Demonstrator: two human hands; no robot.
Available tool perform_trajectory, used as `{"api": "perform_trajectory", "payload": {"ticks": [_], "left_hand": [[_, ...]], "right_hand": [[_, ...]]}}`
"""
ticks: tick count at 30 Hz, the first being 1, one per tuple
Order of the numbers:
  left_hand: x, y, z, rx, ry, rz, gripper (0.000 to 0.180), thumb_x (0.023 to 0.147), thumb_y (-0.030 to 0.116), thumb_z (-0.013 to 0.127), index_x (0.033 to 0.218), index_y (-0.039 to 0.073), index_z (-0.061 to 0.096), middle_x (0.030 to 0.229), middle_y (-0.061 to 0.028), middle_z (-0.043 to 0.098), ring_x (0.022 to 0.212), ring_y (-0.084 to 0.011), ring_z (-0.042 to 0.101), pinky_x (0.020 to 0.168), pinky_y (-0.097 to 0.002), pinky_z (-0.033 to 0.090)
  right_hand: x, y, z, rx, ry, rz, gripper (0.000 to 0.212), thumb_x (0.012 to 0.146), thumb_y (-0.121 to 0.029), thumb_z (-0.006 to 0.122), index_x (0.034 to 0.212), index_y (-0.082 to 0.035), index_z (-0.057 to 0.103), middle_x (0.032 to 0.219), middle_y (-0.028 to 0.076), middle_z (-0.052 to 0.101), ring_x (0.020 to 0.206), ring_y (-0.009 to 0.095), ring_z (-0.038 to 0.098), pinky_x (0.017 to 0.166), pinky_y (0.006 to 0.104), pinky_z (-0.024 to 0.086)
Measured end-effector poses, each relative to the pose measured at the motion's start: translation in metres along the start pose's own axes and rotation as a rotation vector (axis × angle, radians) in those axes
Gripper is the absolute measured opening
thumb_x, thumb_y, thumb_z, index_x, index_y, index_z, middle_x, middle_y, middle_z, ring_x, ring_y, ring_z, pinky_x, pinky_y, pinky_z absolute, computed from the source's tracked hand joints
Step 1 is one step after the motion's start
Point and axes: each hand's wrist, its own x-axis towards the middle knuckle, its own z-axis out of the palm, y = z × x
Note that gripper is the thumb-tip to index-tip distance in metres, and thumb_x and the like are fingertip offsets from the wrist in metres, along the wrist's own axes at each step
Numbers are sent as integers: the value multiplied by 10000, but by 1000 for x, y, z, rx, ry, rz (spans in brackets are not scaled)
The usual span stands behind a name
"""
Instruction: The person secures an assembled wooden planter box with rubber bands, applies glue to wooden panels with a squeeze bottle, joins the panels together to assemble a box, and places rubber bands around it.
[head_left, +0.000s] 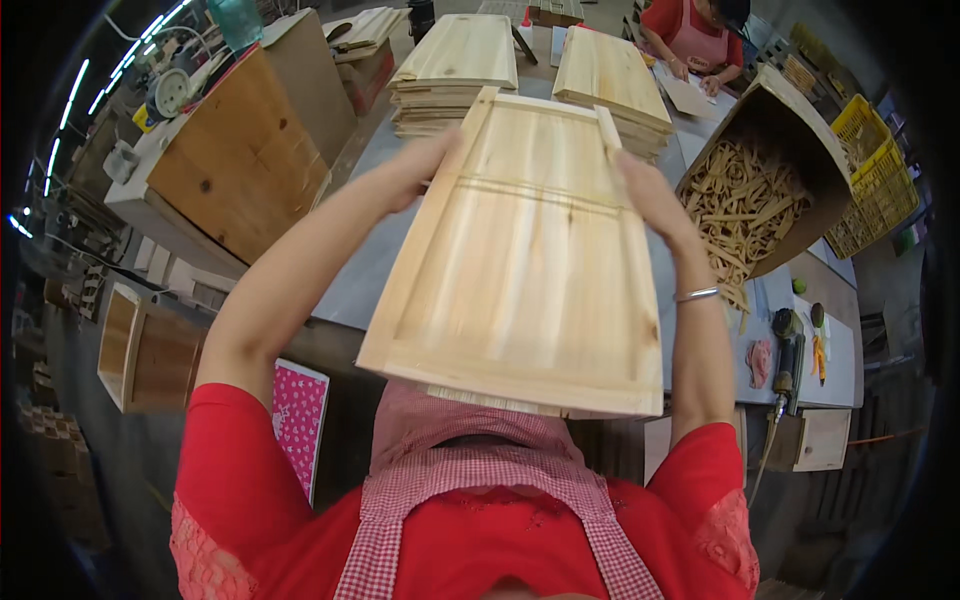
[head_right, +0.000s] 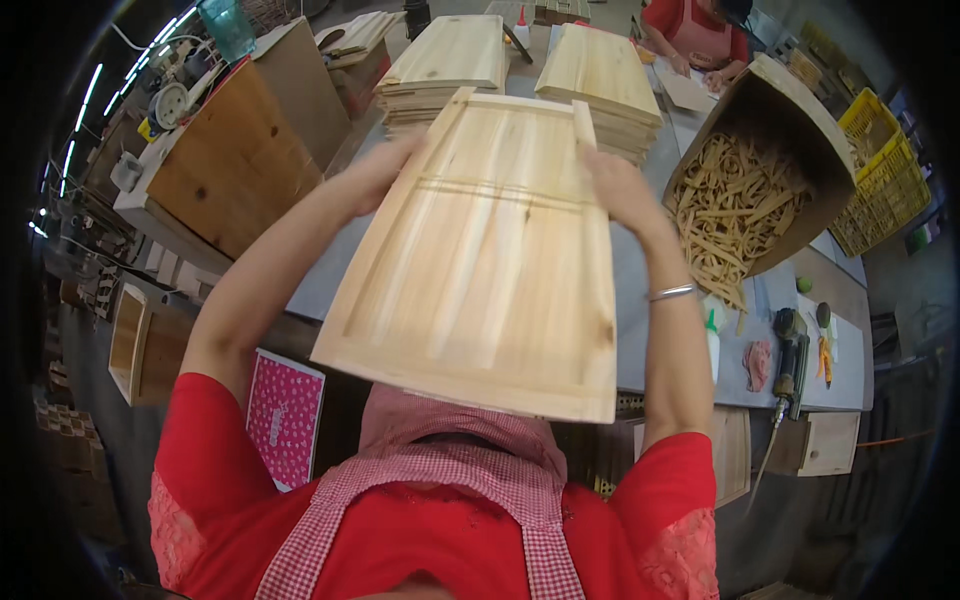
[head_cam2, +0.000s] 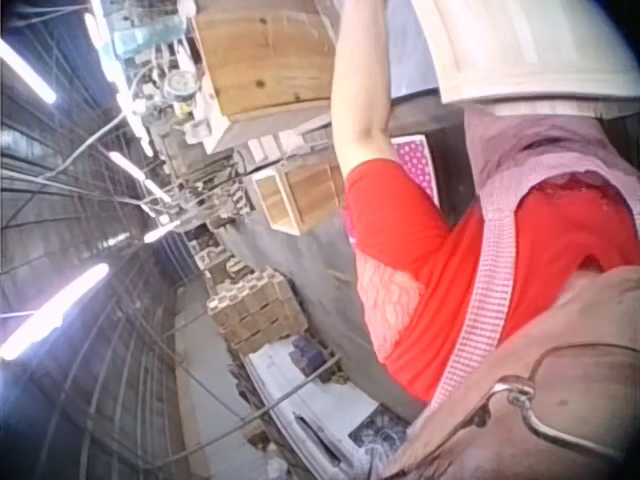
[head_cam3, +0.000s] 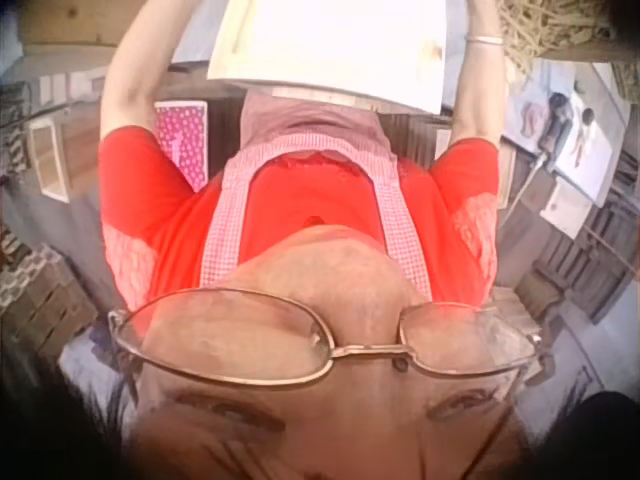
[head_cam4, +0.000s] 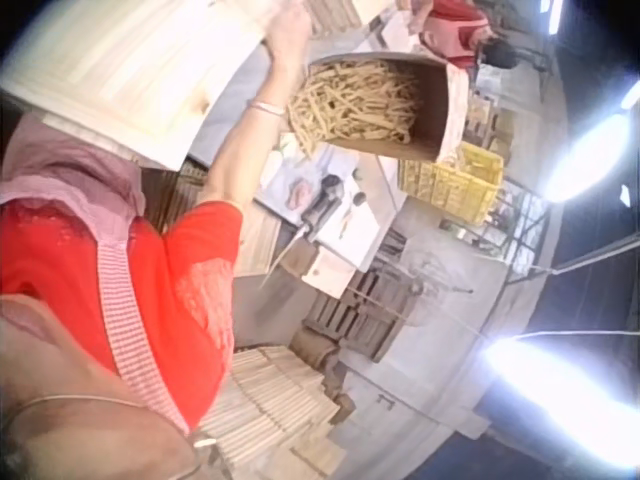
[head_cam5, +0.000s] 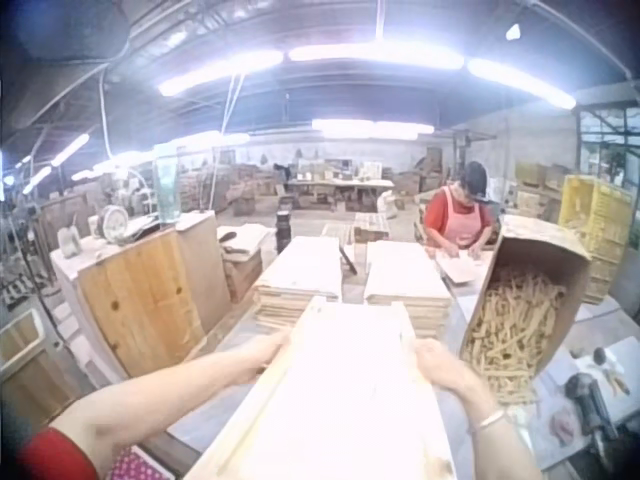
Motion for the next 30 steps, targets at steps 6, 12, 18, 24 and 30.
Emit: {"api": "perform_trajectory", "payload": {"ticks": [6, 12, 18, 24, 30], "left_hand": [[-14, 23, 25, 358, 108, -15, 590, 971, 478, 498, 1187, -59, 612, 1039, -168, 694, 873, -267, 687, 799, -412, 524], [-17, 39, 29, 521, 141, -41, 628, 920, 484, 592, 1119, -110, 640, 1063, -191, 680, 866, -254, 681, 753, -402, 518], [-53, 49, 38, 581, 277, 36, 660, 896, 474, 639, 1132, -142, 629, 1110, -233, 668, 911, -276, 677, 743, -442, 523], [-122, 114, 8, 524, 513, 669, 639, 883, 551, 582, 957, -75, 689, 801, -228, 702, 785, -346, 702, 730, -415, 529], [-152, 106, 14, 417, 848, 1193, 546, 997, 470, 527, 1026, -57, 668, 884, -115, 684, 814, -181, 620, 774, -372, 504]], "right_hand": [[3, -33, -4, 323, -81, 340, 612, 1011, -474, 414, 1027, 87, 658, 917, 145, 701, 797, 234, 681, 690, 354, 532], [24, -73, -14, 241, -210, 587, 599, 948, -511, 499, 1019, 54, 682, 823, 136, 690, 607, 209, 674, 448, 352, 502], [8, -68, -10, 216, -130, 482, 487, 875, -388, 588, 1054, 57, 669, 867, 167, 698, 749, 266, 700, 643, 389, 548], [16, -182, -83, -34, 367, -90, 445, 907, -313, 565, 1173, 42, 596, 886, 270, 674, 851, 384, 680, 764, 447, 521], [8, -216, -67, -194, 765, -372, 503, 921, -312, 626, 1268, 36, 521, 887, 245, 678, 736, 377, 676, 625, 419, 525]]}}
